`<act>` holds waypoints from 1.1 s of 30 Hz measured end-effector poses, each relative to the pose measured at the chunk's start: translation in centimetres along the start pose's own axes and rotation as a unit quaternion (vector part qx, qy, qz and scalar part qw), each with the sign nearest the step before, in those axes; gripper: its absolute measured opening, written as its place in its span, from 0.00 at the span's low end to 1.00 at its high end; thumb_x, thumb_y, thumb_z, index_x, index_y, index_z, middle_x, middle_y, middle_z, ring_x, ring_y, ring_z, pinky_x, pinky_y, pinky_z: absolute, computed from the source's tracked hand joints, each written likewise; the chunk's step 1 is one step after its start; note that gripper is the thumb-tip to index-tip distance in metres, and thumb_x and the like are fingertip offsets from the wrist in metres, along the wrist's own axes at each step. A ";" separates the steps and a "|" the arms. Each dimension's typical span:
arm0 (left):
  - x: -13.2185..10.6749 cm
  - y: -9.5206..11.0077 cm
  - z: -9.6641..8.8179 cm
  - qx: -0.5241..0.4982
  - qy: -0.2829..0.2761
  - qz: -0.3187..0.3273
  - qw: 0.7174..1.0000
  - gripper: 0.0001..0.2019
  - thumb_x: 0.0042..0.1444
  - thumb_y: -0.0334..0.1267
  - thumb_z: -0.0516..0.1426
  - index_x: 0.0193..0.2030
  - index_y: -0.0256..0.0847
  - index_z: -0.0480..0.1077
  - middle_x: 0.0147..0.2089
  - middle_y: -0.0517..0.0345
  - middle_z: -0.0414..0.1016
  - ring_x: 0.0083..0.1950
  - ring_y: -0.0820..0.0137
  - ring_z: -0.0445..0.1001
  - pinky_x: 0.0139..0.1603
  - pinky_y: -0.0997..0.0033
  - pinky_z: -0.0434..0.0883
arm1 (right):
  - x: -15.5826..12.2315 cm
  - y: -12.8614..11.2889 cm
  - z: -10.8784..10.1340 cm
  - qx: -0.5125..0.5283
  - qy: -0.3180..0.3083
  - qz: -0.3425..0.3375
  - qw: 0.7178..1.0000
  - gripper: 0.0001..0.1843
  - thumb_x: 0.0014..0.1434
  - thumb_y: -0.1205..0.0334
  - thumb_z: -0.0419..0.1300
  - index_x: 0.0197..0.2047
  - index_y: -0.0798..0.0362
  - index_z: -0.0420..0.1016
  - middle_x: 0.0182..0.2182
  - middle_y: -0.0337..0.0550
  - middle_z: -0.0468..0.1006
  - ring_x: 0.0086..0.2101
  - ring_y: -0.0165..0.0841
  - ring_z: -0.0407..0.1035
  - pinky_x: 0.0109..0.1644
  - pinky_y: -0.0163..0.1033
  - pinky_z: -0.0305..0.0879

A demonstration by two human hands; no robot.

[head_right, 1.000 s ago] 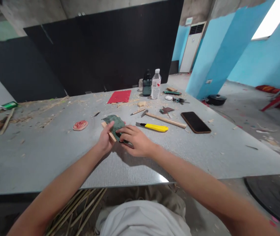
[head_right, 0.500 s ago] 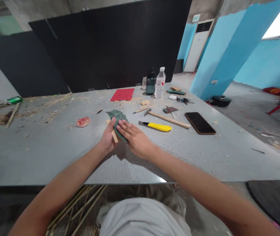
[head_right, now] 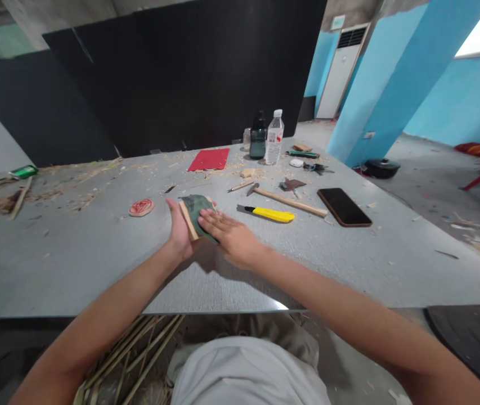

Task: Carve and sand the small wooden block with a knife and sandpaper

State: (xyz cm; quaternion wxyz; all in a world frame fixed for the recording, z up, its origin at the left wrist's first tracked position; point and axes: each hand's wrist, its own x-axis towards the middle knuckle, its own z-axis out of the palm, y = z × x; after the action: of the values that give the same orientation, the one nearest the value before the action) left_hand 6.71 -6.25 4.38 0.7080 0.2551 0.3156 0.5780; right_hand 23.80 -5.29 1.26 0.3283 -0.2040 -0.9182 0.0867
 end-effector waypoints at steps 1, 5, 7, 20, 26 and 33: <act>0.1 -0.1 0.0 0.001 -0.003 0.002 1.000 0.51 0.59 0.81 0.32 0.47 0.40 0.79 0.47 0.42 0.84 0.62 0.49 0.79 0.63 0.48 0.76 | 0.2 0.0 0.0 0.003 0.017 0.026 1.000 0.40 0.70 0.72 0.53 0.81 0.46 0.50 0.77 0.50 0.56 0.75 0.44 0.52 0.78 0.62 0.54; 0.3 -0.3 -0.3 0.023 0.015 0.008 1.000 0.49 0.60 0.82 0.35 0.46 0.41 0.79 0.44 0.44 0.83 0.59 0.51 0.80 0.62 0.49 0.76 | 0.4 -0.6 0.1 0.029 0.031 0.017 0.999 0.39 0.71 0.72 0.52 0.81 0.46 0.49 0.77 0.51 0.56 0.75 0.44 0.53 0.78 0.62 0.55; 0.4 -0.2 -0.6 0.030 0.034 -0.003 0.999 0.50 0.58 0.83 0.35 0.43 0.39 0.79 0.39 0.44 0.82 0.56 0.50 0.81 0.61 0.48 0.76 | 0.3 -1.2 0.1 0.051 0.009 -0.029 0.998 0.40 0.71 0.72 0.53 0.82 0.45 0.49 0.77 0.50 0.57 0.75 0.42 0.53 0.78 0.60 0.55; -0.4 0.8 -0.5 0.023 -0.022 -0.020 0.999 0.53 0.61 0.80 0.32 0.45 0.36 0.82 0.42 0.41 0.84 0.51 0.53 0.83 0.63 0.51 0.75 | -0.2 -3.0 -0.5 -0.008 0.015 -0.072 0.997 0.48 0.64 0.74 0.52 0.83 0.52 0.39 0.78 0.55 0.51 0.77 0.43 0.45 0.78 0.63 0.51; -0.2 0.7 -0.6 0.007 -0.012 0.054 0.998 0.46 0.66 0.75 0.36 0.49 0.38 0.80 0.45 0.46 0.85 0.51 0.55 0.83 0.64 0.50 0.75 | 0.2 -3.3 -0.7 0.279 0.215 0.119 0.928 0.20 0.76 0.58 0.53 0.66 0.41 0.76 0.63 0.44 0.80 0.65 0.44 0.71 0.74 0.62 0.61; 0.2 0.0 -1.3 0.025 0.000 0.038 0.999 0.45 0.67 0.75 0.36 0.49 0.39 0.80 0.43 0.46 0.86 0.50 0.56 0.85 0.58 0.54 0.79 | 0.9 -2.1 -2.9 0.617 0.305 0.280 0.669 0.19 0.65 0.46 0.69 0.55 0.45 0.80 0.54 0.44 0.85 0.56 0.47 0.79 0.67 0.63 0.70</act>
State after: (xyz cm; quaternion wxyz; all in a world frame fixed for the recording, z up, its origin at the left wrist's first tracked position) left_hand 5.79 -6.01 3.51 0.6788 0.2849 0.3196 0.5966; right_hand 24.31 -6.75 4.65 0.6015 -0.2173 -0.4039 0.6541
